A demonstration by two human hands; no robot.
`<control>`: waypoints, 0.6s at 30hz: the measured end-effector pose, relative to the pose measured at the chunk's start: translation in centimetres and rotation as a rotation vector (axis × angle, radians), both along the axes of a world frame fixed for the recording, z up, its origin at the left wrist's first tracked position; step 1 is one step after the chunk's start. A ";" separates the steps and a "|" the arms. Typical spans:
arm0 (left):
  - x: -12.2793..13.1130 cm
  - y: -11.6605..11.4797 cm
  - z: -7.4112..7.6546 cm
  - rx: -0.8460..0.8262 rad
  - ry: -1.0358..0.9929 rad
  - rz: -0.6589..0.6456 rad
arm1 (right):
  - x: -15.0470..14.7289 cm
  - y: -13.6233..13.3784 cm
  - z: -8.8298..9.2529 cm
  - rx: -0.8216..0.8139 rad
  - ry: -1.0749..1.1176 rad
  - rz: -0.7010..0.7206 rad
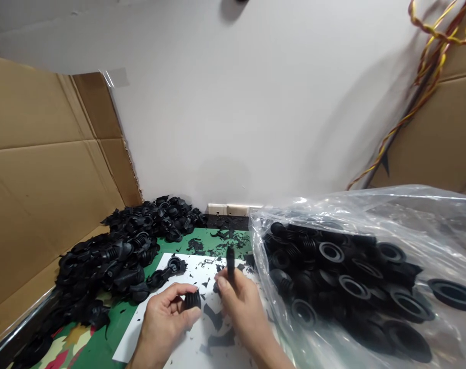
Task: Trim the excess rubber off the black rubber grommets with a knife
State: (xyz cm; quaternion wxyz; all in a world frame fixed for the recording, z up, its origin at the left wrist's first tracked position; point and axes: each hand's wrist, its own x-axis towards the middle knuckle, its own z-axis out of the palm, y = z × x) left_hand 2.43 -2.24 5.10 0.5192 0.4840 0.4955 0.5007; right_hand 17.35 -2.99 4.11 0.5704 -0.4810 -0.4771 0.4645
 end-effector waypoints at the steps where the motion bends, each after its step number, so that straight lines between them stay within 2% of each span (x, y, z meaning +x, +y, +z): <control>1: 0.1 0.1 0.2 -0.031 -0.030 0.002 | -0.2 0.0 0.1 -0.039 -0.021 0.027; 5: 0.1 0.3 0.5 -0.098 -0.069 0.016 | -1.1 0.0 0.2 -0.094 -0.120 0.130; 8: -0.1 0.5 0.3 -0.133 -0.069 0.007 | -1.6 0.3 -0.5 -0.117 -0.053 0.151; 13: -0.7 1.0 -0.9 -0.097 -0.050 0.002 | -1.9 0.8 -1.6 -0.171 0.096 0.143; 18: -0.8 1.4 -1.4 -0.049 -0.038 0.009 | -1.9 0.6 -1.3 -0.155 0.084 0.102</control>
